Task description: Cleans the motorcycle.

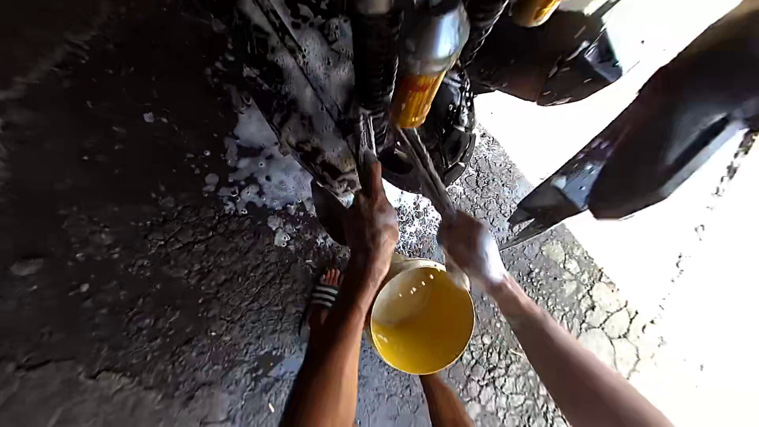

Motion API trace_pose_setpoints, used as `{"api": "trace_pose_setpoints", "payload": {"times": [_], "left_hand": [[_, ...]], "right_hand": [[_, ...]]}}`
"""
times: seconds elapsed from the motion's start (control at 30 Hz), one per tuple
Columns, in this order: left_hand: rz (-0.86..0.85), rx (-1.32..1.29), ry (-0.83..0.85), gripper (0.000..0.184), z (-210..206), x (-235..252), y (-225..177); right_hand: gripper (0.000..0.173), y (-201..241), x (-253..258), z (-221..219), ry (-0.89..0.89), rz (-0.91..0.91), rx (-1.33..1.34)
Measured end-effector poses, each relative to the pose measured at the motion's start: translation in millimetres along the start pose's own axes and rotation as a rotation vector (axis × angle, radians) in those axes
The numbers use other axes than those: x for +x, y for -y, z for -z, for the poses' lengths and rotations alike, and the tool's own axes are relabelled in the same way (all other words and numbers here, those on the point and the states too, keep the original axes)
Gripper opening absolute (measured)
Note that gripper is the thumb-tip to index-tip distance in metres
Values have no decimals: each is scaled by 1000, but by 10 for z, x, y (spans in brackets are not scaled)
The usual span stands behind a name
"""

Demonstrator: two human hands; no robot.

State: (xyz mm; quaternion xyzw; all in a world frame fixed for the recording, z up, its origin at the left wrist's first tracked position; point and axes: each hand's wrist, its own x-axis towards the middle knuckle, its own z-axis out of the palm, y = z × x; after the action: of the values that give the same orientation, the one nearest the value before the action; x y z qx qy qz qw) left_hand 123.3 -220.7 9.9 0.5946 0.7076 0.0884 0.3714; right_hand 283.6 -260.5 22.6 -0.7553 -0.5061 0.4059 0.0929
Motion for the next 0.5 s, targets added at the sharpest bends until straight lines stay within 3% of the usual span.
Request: {"api": "trace_pose_setpoints", "payload": {"times": [0.1, 0.23, 0.33, 0.43, 0.5], "left_hand": [[159, -108, -19, 83, -490, -664, -47], [117, -196, -309, 64, -766, -1060, -140], [83, -103, -283, 62, -728, -797, -45], [-42, -2, -254, 43, -201, -269, 113], [-121, 99, -264, 40, 223, 138, 84]], "right_hand": [[29, 179, 817, -163, -44, 71, -169], [35, 377, 1340, -419, -102, 188, -154], [34, 209, 1124, -518, -53, 235, -11], [27, -492, 677, -472, 39, 297, 48], [21, -856, 386, -317, 82, 326, 46]]}}
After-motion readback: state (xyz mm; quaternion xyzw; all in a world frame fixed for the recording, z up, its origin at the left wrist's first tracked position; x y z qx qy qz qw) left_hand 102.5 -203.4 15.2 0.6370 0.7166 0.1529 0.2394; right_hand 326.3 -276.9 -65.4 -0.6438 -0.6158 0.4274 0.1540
